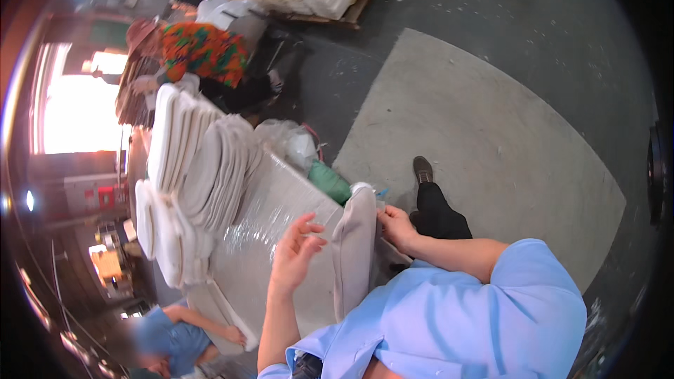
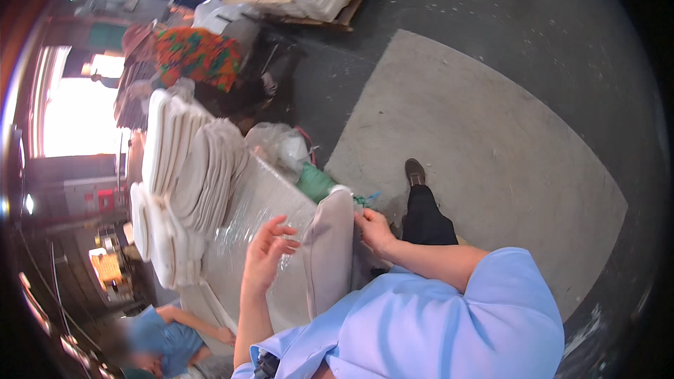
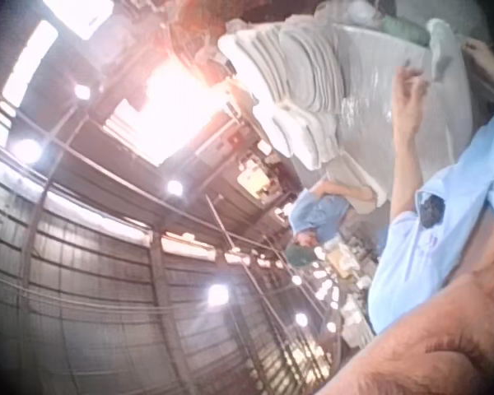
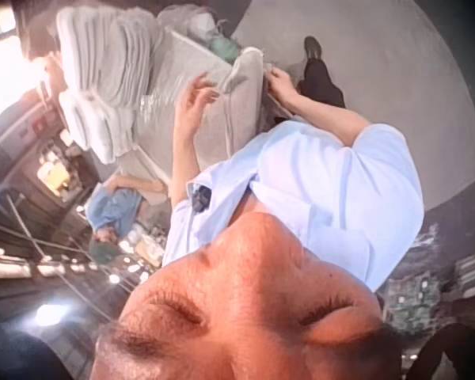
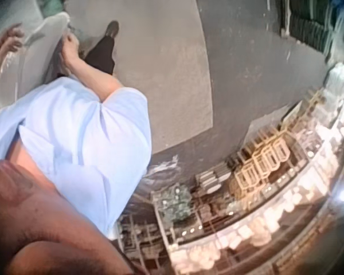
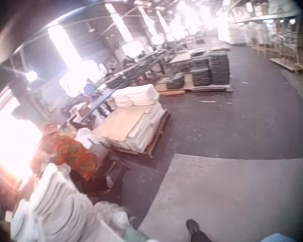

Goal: The person repeatedly picks up white foam inserts and gray fabric covers, inserts the foam into the covers, and stacks the finished items on a table. A coworker performs similar actions across the table.

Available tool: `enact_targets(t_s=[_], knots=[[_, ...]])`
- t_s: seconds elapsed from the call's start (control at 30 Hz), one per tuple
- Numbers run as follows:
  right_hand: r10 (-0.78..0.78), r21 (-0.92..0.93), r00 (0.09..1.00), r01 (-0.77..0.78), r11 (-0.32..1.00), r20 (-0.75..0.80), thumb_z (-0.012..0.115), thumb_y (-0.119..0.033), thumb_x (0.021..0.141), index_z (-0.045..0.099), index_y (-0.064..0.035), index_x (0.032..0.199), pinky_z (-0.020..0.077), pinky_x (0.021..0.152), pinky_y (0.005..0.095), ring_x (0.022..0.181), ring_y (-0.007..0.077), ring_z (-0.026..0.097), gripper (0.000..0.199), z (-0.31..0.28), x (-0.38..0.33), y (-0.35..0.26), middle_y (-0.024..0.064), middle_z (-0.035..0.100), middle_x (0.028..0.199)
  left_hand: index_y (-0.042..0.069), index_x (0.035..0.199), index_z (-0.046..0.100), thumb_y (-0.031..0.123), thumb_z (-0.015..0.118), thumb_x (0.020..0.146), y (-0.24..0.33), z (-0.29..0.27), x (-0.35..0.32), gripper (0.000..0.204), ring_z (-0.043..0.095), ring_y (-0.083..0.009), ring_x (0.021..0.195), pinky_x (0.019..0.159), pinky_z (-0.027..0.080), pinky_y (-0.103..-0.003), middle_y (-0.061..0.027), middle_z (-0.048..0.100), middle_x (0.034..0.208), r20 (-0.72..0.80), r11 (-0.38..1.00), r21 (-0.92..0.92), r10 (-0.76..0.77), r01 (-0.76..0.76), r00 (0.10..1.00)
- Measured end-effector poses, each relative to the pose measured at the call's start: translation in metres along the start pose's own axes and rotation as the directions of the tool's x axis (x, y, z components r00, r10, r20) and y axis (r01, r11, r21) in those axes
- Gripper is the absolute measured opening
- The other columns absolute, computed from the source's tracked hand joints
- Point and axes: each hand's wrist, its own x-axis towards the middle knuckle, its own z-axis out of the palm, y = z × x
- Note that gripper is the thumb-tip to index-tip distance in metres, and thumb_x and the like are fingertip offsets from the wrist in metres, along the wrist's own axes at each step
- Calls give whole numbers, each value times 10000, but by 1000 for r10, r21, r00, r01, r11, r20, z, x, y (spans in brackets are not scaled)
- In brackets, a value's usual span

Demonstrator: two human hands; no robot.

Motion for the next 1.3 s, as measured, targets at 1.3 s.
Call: enact_targets(t_s=[1.3], knots=[[-143, 234, 986, 160, 959, -88, 554, -293, 1125, 684, -81, 1021, 396, 694, 265, 764, 57, 461, 269, 6, 25, 0, -69, 601, 860, -62, 885, 784, 265, 890, 739, 26, 153, 261, 373, 781, -253, 736, 658, 630, -366, -169, 774, 819, 404, 147, 885, -715, -443, 570]])
